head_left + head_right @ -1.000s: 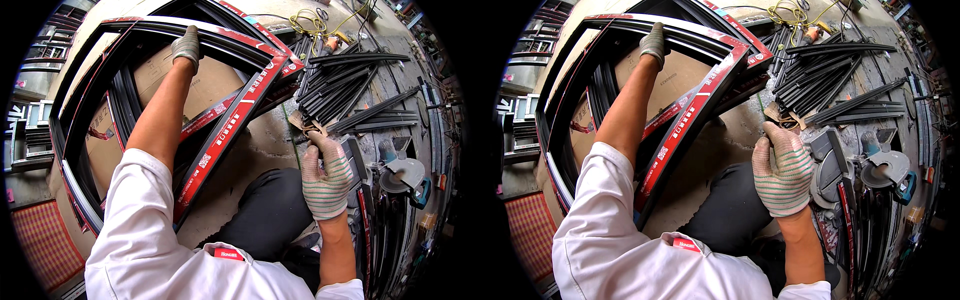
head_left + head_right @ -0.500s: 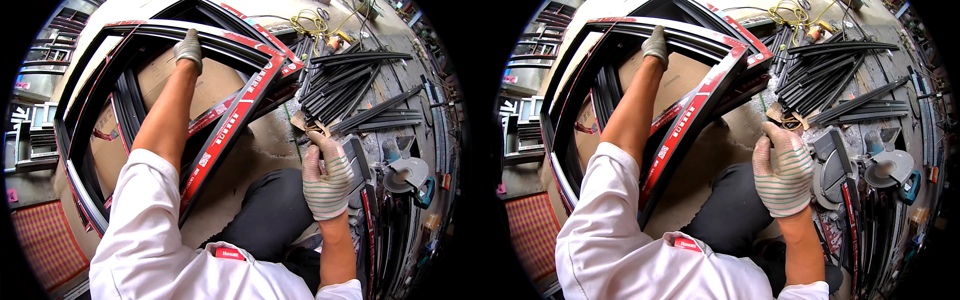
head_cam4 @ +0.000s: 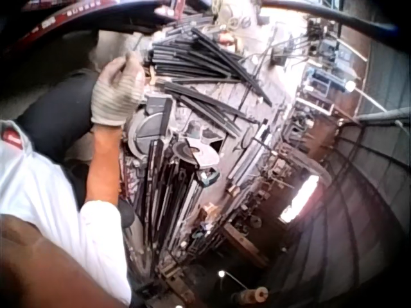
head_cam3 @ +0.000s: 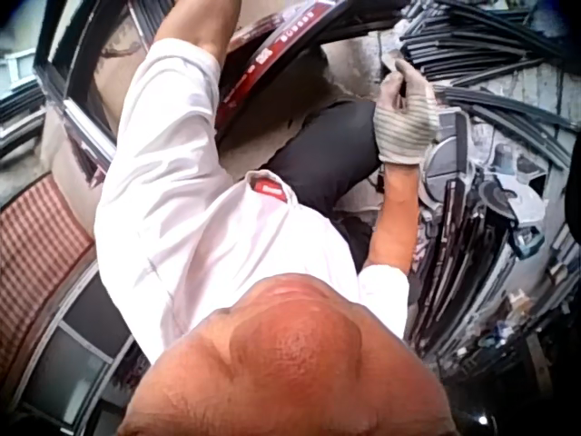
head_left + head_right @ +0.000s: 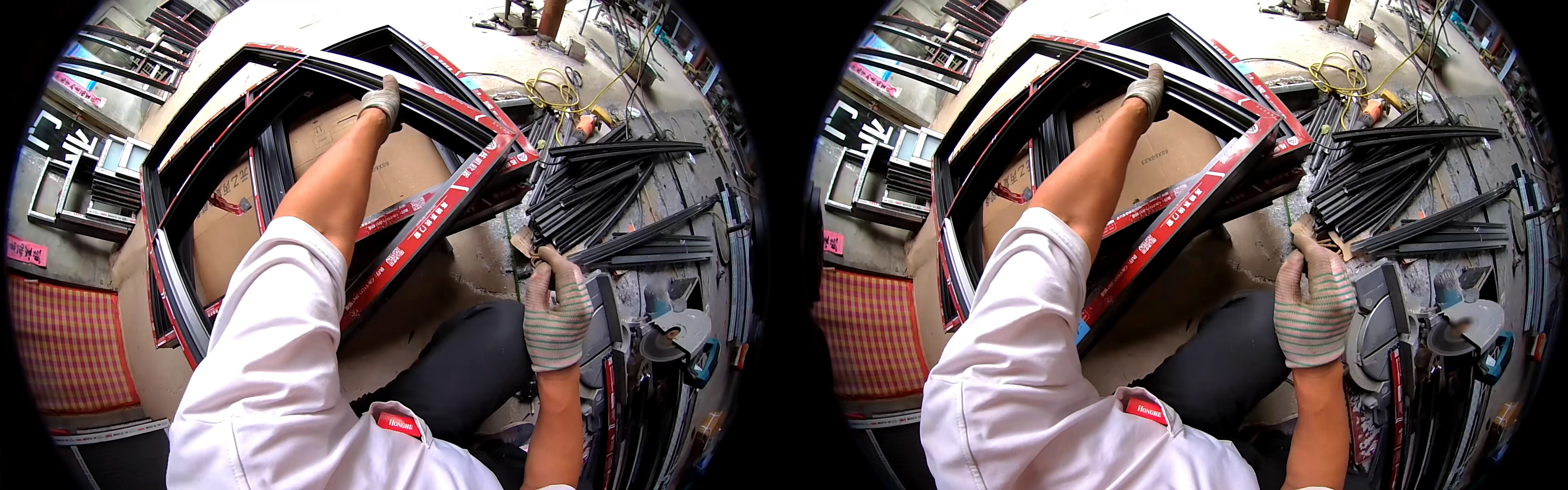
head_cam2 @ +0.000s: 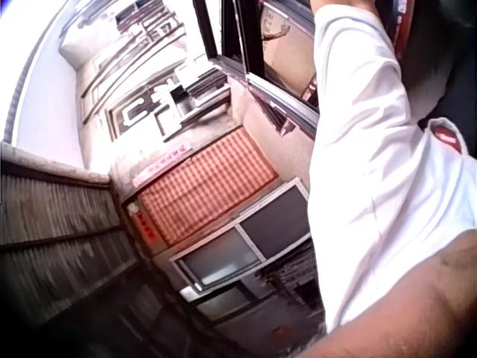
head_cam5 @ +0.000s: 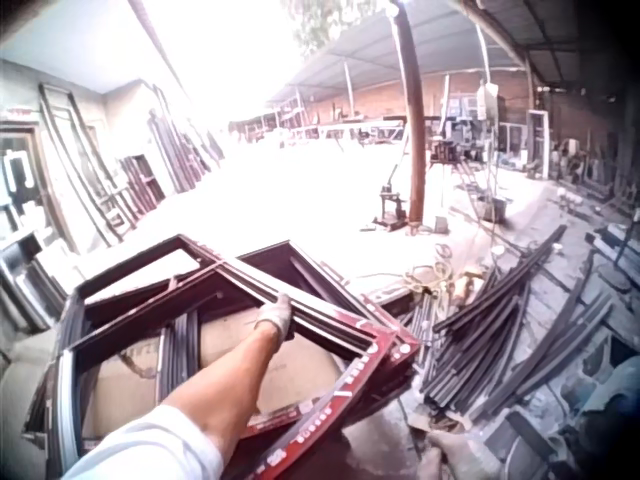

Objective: The person measures and marks a long profile using a tape measure and marker, then cuts it with a miter saw. They repeat this process for several pieces and assemble them into a rectangular frame.

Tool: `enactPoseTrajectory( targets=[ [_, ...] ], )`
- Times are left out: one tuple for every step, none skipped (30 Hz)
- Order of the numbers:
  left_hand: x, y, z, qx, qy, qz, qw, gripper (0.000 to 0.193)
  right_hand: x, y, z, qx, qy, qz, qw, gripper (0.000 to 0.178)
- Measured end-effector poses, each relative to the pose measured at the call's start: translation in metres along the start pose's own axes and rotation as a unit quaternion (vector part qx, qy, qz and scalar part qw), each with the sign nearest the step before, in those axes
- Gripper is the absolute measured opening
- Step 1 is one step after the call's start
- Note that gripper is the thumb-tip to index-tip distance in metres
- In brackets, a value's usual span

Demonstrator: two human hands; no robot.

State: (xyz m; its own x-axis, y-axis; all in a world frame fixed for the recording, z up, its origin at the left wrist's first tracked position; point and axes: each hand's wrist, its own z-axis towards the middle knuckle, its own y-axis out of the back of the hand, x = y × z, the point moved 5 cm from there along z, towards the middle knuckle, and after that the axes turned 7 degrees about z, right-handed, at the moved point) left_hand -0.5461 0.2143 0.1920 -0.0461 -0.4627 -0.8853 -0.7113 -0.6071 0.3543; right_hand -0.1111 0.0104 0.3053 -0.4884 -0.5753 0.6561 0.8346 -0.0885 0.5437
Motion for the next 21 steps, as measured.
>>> enactPoseTrajectory(
  targets=[
    [-0.001, 0.003, -0.007, 0.023, 0.002, 0.033, 0.999, 0.075, 0.0, 0.002, -0.001, 0.0, 0.002, -0.003, 1.0, 0.026],
    [-0.006, 0.007, -0.012, 0.04, -0.002, 0.047, 0.998, 0.078, 0.002, 0.004, 0.0, -0.001, -0.012, -0.01, 1.0, 0.025],
    [-0.003, 0.015, -0.02, 0.054, 0.001, 0.066, 0.996, 0.081, 0.002, 0.004, -0.002, -0.002, -0.011, -0.017, 1.0, 0.024],
    [-0.004, 0.024, -0.024, 0.082, -0.007, 0.079, 0.993, 0.082, 0.0, 0.004, -0.004, -0.001, -0.01, -0.022, 1.0, 0.023],
    [-0.004, 0.033, -0.025, 0.113, -0.011, 0.081, 0.99, 0.081, -0.002, 0.002, -0.005, 0.0, -0.009, -0.024, 1.0, 0.023],
    [-0.003, 0.054, -0.026, 0.153, -0.036, 0.129, 0.979, 0.079, -0.004, -0.003, -0.008, -0.003, -0.029, -0.006, 1.0, 0.021],
    [0.001, 0.07, -0.033, 0.198, -0.059, 0.174, 0.963, 0.077, -0.009, -0.006, -0.011, -0.008, -0.047, 0.021, 0.999, 0.019],
    [-0.005, 0.065, -0.061, 0.21, -0.119, 0.225, 0.944, 0.072, -0.008, 0.005, -0.01, -0.015, -0.059, 0.014, 0.998, 0.019],
    [0.0, 0.082, -0.084, 0.208, -0.159, 0.278, 0.924, 0.066, -0.008, 0.004, -0.015, -0.017, -0.079, 0.034, 0.996, 0.018],
    [0.008, 0.102, -0.098, 0.217, -0.162, 0.327, 0.905, 0.063, -0.009, 0.004, -0.018, -0.016, -0.116, 0.044, 0.992, 0.019],
    [0.012, 0.121, -0.117, 0.226, -0.166, 0.376, 0.883, 0.06, -0.011, 0.003, -0.021, -0.016, -0.151, 0.053, 0.987, 0.02],
    [0.018, 0.145, -0.139, 0.196, -0.171, 0.431, 0.864, 0.056, -0.015, 0.003, -0.023, -0.024, -0.158, 0.058, 0.986, 0.021],
    [0.032, 0.178, -0.149, 0.192, -0.205, 0.445, 0.85, 0.061, -0.015, 0.002, -0.023, -0.027, -0.144, 0.074, 0.986, 0.022],
    [0.045, 0.203, -0.168, 0.207, -0.187, 0.452, 0.847, 0.058, -0.015, 0.001, -0.023, -0.028, -0.136, 0.074, 0.988, 0.023],
    [0.057, 0.223, -0.194, 0.223, -0.172, 0.455, 0.845, 0.056, -0.015, 0.002, -0.023, -0.031, -0.126, 0.071, 0.989, 0.023],
    [0.067, 0.245, -0.223, 0.211, -0.158, 0.484, 0.835, 0.054, -0.014, 0.001, -0.023, -0.024, -0.134, 0.067, 0.988, 0.024],
    [0.075, 0.268, -0.252, 0.198, -0.143, 0.512, 0.824, 0.052, -0.013, -0.001, -0.022, -0.017, -0.14, 0.064, 0.988, 0.025],
    [0.093, 0.292, -0.271, 0.213, -0.111, 0.466, 0.851, 0.052, -0.019, -0.003, -0.022, -0.017, -0.122, 0.077, 0.989, 0.026],
    [0.115, 0.315, -0.29, 0.224, -0.075, 0.421, 0.876, 0.052, -0.022, -0.007, -0.023, -0.017, -0.117, 0.088, 0.989, 0.028],
    [0.129, 0.324, -0.311, 0.231, -0.076, 0.418, 0.875, 0.051, -0.025, -0.006, -0.023, -0.013, -0.112, 0.075, 0.991, 0.029],
    [0.137, 0.335, -0.337, 0.234, -0.074, 0.422, 0.873, 0.05, -0.026, -0.006, -0.023, -0.008, -0.11, 0.069, 0.992, 0.03]
  ],
)
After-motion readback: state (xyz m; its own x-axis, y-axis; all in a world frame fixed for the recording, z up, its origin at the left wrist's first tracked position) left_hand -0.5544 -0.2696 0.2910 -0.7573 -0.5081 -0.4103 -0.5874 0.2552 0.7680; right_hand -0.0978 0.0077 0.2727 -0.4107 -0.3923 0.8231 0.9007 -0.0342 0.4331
